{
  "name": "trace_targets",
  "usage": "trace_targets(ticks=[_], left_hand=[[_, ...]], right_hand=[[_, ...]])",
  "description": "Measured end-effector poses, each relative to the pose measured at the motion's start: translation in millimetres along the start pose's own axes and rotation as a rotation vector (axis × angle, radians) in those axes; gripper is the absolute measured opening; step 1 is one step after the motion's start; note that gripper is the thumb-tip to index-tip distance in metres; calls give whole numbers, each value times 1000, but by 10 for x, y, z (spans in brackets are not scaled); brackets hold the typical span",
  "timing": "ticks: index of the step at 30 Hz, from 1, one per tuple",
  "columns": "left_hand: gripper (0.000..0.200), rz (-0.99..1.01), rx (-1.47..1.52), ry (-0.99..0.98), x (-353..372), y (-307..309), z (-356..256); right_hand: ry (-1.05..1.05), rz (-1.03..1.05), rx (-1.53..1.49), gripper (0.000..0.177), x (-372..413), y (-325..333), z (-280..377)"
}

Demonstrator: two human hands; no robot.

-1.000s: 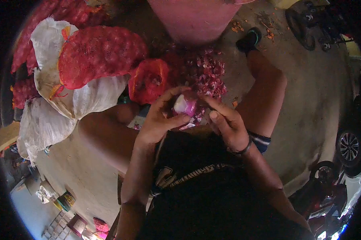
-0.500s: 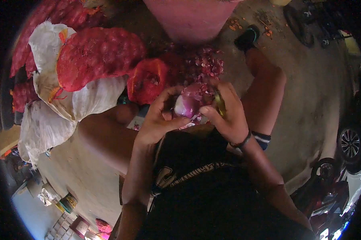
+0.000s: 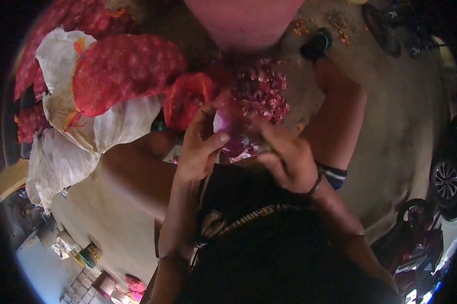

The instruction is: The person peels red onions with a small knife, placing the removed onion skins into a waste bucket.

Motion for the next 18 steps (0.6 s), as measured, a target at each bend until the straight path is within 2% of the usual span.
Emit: trace_targets(ticks=[2,7,11,16,18], left_hand=[[70,11,9,-6,-26,-53,-9],[68,24,-44,-98,-60,67,32],[69,29,-62,-91,-33,44,33],[69,60,-36,-62,-12,45,47],[69,56,-20,-19,16,52,36]], right_hand=[[-104,135,-90,58,90,-66,23],[-101,-3,-84,58,103,-154,5],[-138,10,-50,59,69,-144,16],[-272,183,-67,47,64,-94,14],[-282,189,-90,43,60,-90,21]])
Point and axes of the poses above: each hand's wrist, its own x-axis away from the middle knuckle, its own y-axis out of the back of the hand, z = x × y, the point moved 3 cm from there along -x, towards the middle knuckle, and after that the axes turned 11 degrees about -z, right-handed, at the moved point
